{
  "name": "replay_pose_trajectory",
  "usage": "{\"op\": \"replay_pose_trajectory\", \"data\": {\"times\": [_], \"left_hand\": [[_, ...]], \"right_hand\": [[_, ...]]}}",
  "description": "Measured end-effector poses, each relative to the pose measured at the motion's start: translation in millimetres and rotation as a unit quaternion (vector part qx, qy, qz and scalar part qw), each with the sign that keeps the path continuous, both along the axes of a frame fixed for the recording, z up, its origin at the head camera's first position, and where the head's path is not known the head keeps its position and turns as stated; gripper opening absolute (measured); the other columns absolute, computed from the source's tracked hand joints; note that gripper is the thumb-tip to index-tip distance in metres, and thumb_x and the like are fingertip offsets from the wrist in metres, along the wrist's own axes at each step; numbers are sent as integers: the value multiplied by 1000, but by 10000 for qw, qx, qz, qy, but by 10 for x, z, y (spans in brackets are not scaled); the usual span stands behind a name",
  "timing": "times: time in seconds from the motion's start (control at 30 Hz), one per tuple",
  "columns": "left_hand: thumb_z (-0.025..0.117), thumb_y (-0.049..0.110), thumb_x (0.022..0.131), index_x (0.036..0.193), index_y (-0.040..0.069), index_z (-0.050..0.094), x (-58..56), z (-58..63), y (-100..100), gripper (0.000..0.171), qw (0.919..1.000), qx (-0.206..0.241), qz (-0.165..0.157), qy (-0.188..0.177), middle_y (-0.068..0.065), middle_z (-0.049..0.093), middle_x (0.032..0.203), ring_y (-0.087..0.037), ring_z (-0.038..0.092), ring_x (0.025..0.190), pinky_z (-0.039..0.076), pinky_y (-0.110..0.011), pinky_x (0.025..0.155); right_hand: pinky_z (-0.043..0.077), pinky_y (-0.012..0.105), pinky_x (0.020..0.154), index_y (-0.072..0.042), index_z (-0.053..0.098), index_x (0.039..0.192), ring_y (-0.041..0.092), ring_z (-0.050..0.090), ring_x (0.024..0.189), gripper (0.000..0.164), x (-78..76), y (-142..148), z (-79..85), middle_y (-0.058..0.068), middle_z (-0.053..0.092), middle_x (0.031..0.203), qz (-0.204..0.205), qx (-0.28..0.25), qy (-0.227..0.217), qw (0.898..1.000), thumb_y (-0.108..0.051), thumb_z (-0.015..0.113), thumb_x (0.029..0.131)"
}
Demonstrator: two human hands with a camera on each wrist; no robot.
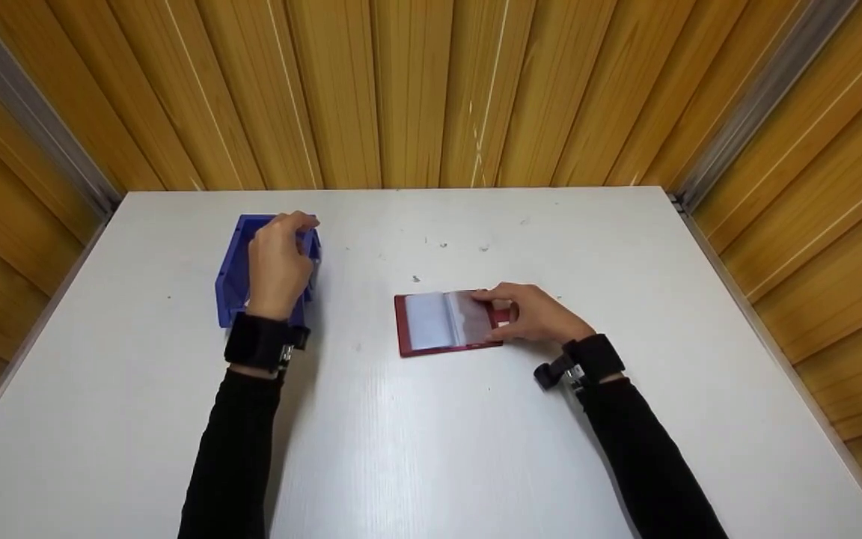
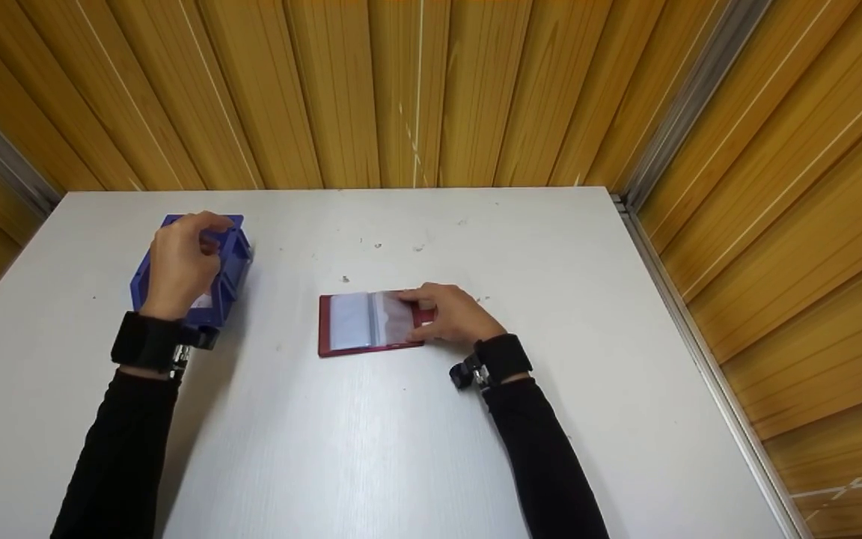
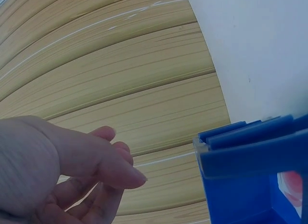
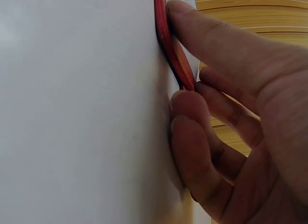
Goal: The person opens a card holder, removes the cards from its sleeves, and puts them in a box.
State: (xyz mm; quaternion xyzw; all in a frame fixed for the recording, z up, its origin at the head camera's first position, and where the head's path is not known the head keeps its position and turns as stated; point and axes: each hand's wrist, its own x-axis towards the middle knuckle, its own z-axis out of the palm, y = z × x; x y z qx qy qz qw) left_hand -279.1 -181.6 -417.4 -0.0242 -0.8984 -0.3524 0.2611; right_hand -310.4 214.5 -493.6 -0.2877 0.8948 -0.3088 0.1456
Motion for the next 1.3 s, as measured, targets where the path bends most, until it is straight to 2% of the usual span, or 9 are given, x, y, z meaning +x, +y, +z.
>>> {"op": "replay_pose_trajectory", "data": {"times": [0.2,0.33,0.5,0.67,0.8,1.03,1.3], "left_hand": [[46,-24,81,109,-2,76,-20,-25,-16,46,9998,-124,-33,157,-23,74,104,-37,67,87,54,-55,81],[45,-23,81,109,-2,76,-22,-33,-15,46,9997,-145,-51,168,-23,75,105,-38,68,89,55,-56,83],[46,-24,82,109,-2,76,-16,-36,-7,45,9997,-150,-91,147,-22,75,110,-39,69,95,55,-55,88],[48,-24,82,109,-2,76,-25,-45,-9,45,9998,-91,-83,137,-22,75,109,-39,70,97,55,-55,89],[47,-23,82,108,-3,76,-33,-52,-10,43,9998,-109,-103,148,-23,74,112,-40,70,104,54,-56,92],[48,-23,83,109,-2,76,-30,-48,-4,44,9998,-128,-137,55,-22,74,110,-39,70,101,55,-54,90],[48,-23,83,110,-3,76,-19,-50,-6,44,9999,-81,-133,-42,-22,74,108,-38,68,96,55,-55,86]], "right_hand": [[48,26,73,-23,61,145,16,56,81,67,-5,9,-16,4,64,122,-20,-139,-103,9998,-23,88,84],[48,26,72,-22,62,145,17,55,81,66,-2,14,-22,5,65,127,-56,-243,-197,9995,-22,88,84],[48,28,77,-22,62,145,20,54,92,67,6,8,-16,5,65,133,-80,-217,-204,9995,-23,88,84],[47,31,81,-23,62,145,21,54,99,67,5,3,0,4,65,132,-83,-121,-120,9998,-23,88,84],[48,31,79,-23,62,145,20,55,95,66,-1,4,2,4,66,130,-69,-94,-100,9999,-23,88,84],[48,28,75,-25,62,145,17,55,84,65,1,10,-7,3,66,128,-66,-113,-78,9999,-25,87,84],[45,35,92,-25,62,145,20,54,106,65,11,-7,-15,1,67,125,-73,-20,2,10000,-26,87,85]]}}
